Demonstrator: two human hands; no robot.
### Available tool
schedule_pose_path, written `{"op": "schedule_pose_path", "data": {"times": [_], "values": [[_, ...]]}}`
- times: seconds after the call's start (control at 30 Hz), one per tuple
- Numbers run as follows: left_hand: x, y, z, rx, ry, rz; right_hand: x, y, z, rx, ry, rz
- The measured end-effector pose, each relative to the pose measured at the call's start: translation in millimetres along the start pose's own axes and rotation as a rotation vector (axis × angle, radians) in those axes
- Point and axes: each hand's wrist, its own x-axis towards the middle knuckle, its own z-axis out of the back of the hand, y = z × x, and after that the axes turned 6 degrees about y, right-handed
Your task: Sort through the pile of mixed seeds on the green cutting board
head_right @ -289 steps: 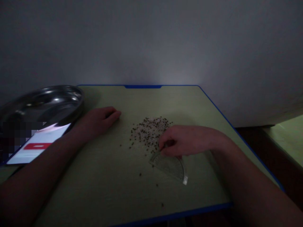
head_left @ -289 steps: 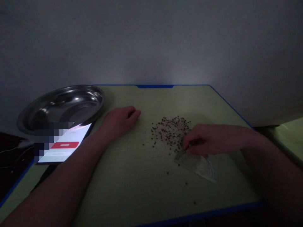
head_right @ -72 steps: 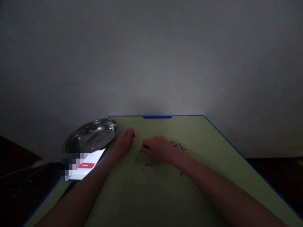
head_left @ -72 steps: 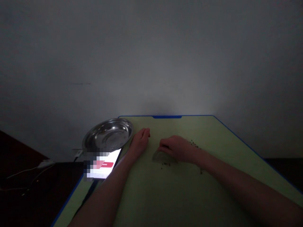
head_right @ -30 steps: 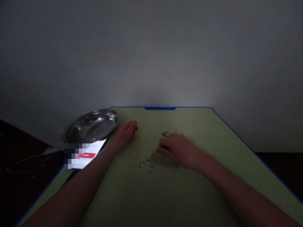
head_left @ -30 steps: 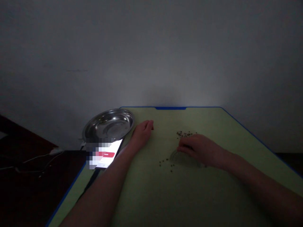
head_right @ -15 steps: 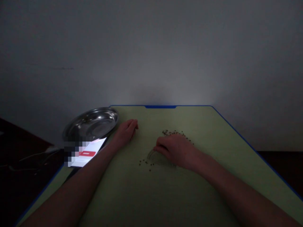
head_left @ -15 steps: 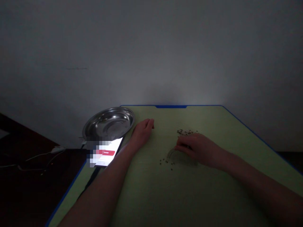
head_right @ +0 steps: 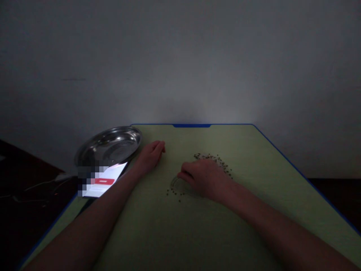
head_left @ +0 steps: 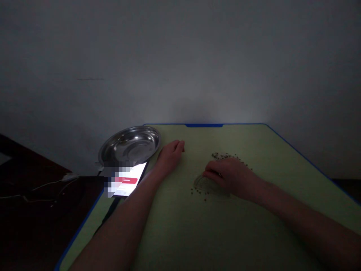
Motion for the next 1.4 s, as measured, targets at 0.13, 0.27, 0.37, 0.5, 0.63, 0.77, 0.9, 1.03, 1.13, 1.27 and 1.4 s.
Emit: {"op": "schedule_pose_path", "data": {"times": [0.13,0.27,0.37,0.5,0.63,0.77,0.9,1.03,1.13,1.27,1.4], "values": [[-0.7,-2.0,0.4,0.005,-0.004,0.017,-1.2,-10.5,0.6,-0.056,0.002,-0.030],[-0.6,-1.0,0.3,0.012,-0.003,0.020,-5.3,-25.6,6.6,-0.043,-0.017,-0.070],[0.4,1.1,-0.5,0.007,-0.008,0.000,-7.4,-26.6,9.2,0.059,-0.049,-0.083],[1.7,3.2,-1.6,-0.028,0.011,0.022,-5.2,-12.4,6.6,0.072,-0.056,-0.067],[2.0,3.2,-1.7,-0.029,0.011,0.025,-3.0,-8.0,3.1,0.008,-0.016,-0.080],[1.8,2.1,-1.2,-0.003,0.001,0.015,-8.4,-24.2,7.2,-0.018,-0.023,-0.140],[1.1,0.9,-1.3,0.010,0.002,0.013,-17.1,-33.0,16.4,0.131,-0.065,-0.161],[1.1,1.0,-1.9,0.011,0.010,0.038,-21.6,-22.0,18.1,0.198,-0.012,-0.121],[1.6,0.9,-1.7,0.021,0.009,0.036,-22.4,-14.7,14.7,0.161,0.043,-0.111],[0.3,-3.0,0.1,0.037,0.002,0.012,-23.8,-27.0,15.7,0.056,0.115,-0.117],[-1.9,-6.5,1.3,0.027,0.007,0.023,-27.7,-47.2,27.2,0.075,0.125,-0.181]]}}
